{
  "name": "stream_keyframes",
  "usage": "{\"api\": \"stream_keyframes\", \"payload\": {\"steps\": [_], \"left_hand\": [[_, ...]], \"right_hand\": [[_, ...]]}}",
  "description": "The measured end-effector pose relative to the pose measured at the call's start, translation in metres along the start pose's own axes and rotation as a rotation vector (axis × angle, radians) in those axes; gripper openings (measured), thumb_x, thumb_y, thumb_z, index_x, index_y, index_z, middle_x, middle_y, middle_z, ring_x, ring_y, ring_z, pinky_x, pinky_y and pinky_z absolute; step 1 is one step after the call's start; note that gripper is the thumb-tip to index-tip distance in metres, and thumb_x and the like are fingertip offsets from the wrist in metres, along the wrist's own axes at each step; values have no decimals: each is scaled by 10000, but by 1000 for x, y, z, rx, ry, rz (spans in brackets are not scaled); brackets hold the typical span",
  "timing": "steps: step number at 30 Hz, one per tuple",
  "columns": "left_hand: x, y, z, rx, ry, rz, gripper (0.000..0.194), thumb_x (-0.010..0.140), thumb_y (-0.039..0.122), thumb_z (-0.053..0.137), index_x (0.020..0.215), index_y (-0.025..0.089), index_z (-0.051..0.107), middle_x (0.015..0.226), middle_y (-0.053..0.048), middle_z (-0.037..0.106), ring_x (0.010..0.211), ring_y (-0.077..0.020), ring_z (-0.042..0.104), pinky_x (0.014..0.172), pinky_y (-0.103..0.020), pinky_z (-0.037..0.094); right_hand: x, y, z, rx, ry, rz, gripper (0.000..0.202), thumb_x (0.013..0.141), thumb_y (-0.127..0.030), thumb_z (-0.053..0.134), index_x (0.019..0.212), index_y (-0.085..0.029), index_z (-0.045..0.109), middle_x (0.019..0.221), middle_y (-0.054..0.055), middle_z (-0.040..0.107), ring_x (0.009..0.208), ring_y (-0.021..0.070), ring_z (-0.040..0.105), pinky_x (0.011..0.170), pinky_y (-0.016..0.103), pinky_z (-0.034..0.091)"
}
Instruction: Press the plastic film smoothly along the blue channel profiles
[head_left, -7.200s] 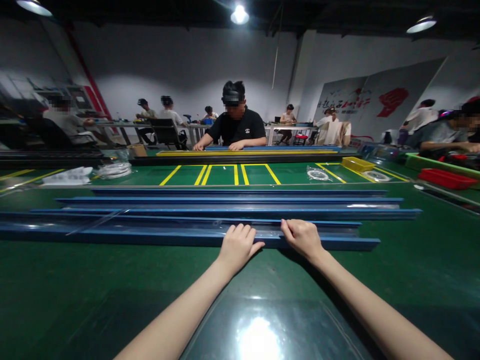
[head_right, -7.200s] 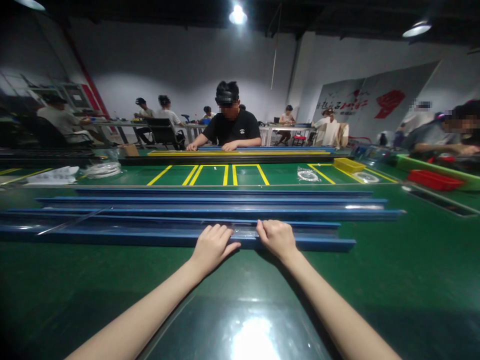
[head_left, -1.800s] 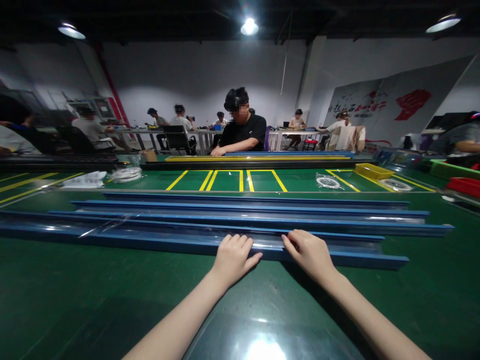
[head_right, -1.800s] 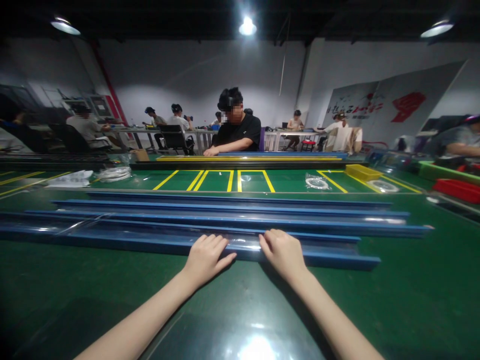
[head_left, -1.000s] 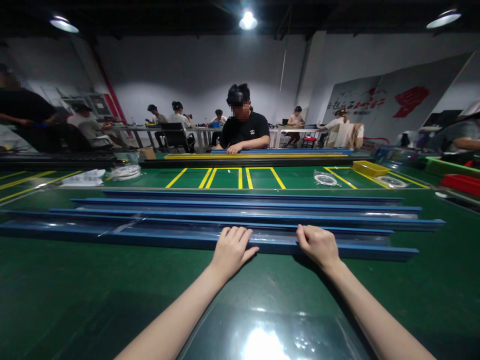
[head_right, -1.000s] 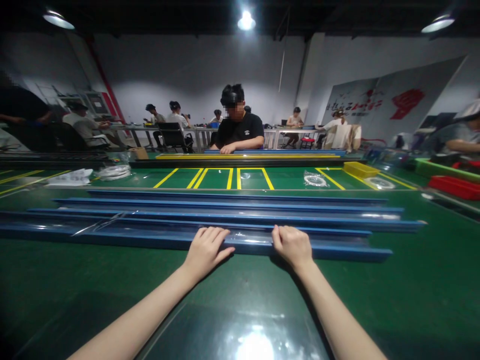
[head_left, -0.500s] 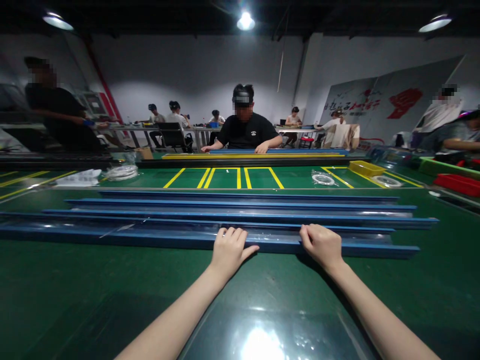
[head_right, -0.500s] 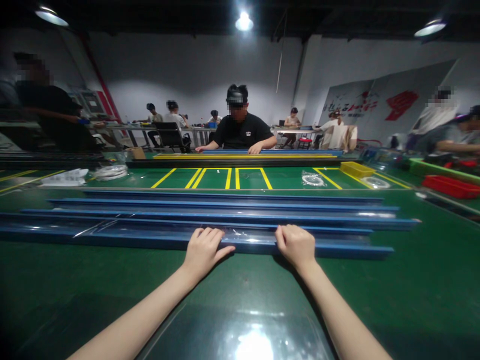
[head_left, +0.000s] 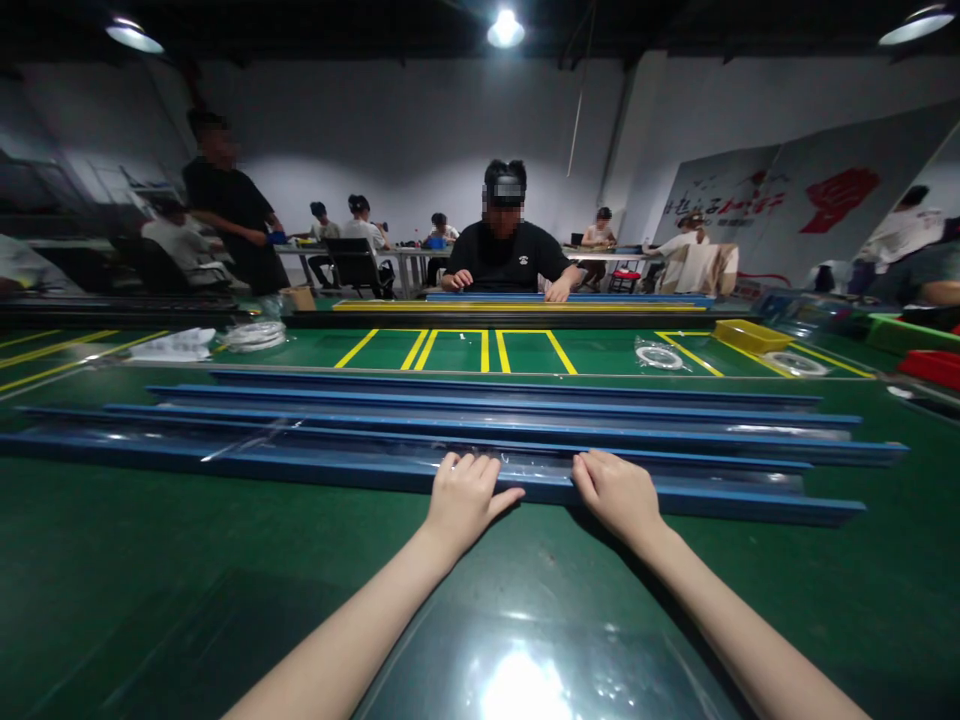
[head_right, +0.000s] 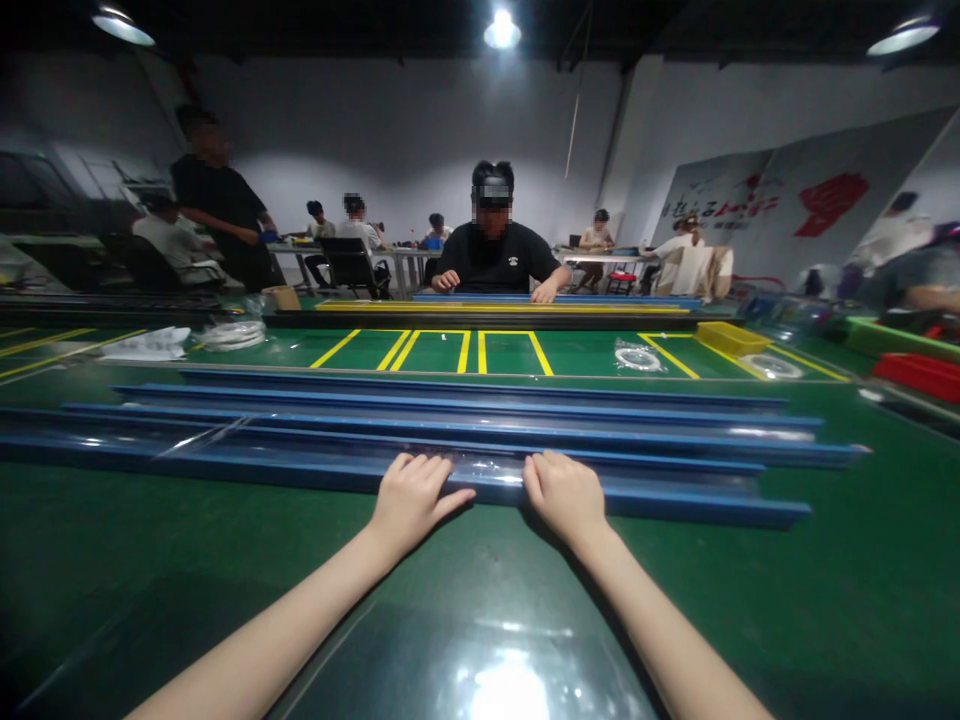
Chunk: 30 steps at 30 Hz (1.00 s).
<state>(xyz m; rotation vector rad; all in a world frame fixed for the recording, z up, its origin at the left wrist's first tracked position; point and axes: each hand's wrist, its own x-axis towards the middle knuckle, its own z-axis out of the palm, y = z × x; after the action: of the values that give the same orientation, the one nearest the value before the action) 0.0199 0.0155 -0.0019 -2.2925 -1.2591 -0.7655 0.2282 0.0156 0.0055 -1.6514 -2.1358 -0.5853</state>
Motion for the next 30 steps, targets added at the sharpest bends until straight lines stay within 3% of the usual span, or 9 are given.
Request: {"api": "stream_keyframes", "payload": {"steps": [8,30], "left_hand": [[1,-2,1,-27,-12,1,376,757,517,447,656,164,524,605,-10,573,616,-157,517,610,-290,299],[2,-1,0,-10,-19,-12,384,755,521,443,636,164,520,594,-20,557,601,-159,507,607,-291,314]], "right_hand": [[-1,-1,-3,-13,-44,-16,382,849,-273,294,599,-181,567,602,13,602,565,109,534,523,240,236],[-1,-1,-4,-10,-3,-31,389,851,-273,287,578,-183,549,576,14,595,547,108,523,510,239,231]]}}
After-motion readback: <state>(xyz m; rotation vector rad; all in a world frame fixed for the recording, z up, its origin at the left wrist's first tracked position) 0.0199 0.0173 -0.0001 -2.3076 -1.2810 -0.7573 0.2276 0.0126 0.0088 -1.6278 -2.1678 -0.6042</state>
